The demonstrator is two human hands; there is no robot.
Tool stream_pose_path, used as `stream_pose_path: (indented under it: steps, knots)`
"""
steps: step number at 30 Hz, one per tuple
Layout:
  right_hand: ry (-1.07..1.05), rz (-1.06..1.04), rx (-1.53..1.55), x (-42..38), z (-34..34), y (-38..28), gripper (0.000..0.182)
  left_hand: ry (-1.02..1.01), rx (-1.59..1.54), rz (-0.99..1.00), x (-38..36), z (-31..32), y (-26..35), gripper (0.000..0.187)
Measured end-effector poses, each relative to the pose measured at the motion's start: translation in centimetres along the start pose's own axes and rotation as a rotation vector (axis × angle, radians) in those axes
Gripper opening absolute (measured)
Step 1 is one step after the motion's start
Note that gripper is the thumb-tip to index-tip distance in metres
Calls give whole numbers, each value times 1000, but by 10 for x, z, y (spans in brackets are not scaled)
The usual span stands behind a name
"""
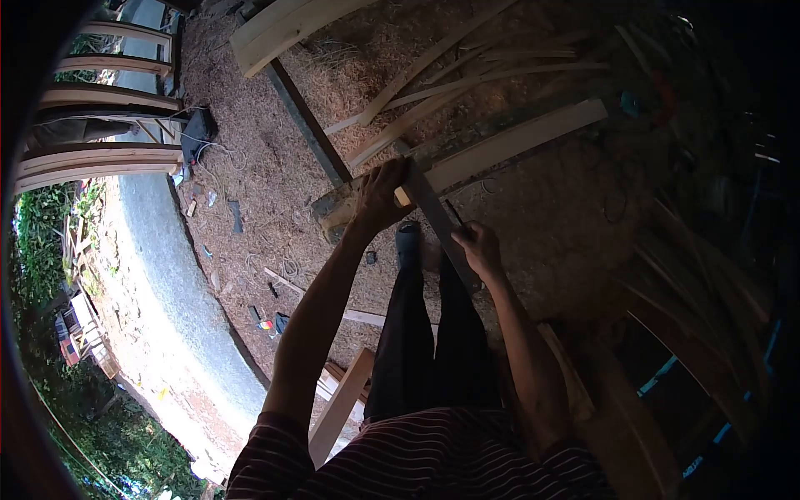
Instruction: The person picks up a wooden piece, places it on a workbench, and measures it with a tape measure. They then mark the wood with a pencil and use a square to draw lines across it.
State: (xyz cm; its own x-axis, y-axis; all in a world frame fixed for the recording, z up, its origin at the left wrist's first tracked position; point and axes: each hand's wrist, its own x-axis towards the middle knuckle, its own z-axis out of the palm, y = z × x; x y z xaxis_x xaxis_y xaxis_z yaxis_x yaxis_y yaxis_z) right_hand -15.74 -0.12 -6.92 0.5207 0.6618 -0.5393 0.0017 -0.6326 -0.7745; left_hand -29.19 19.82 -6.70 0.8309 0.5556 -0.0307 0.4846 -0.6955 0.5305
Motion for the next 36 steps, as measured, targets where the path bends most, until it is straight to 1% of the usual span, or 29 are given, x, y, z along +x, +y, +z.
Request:
stream_pose_path:
  steps: [11, 14, 24, 26, 29, 36]
  knots:
    - [-8, -3, -4, 0, 2, 4, 23, 11, -53, -1, 2, 1, -1, 90]
    - [-3, -1, -14, -2, 2, 0, 19, 19, -59, 7, 2, 3, -3, 91]
    - [-25, 32, -11, 1, 4, 6, 20, 28, -52, 25, 1, 6, -6, 94]
    - [10, 11, 36, 3, 5, 11, 20, 38, -44, 21, 1, 8, -6, 95]
    - [19, 4, -41, 0, 1, 1, 20, 42, -43, 28, 0, 9, -8, 94]
    - [-8, -3, -12, -2, 2, -2, 20, 43, -25, 28, 2, 8, -7, 93]
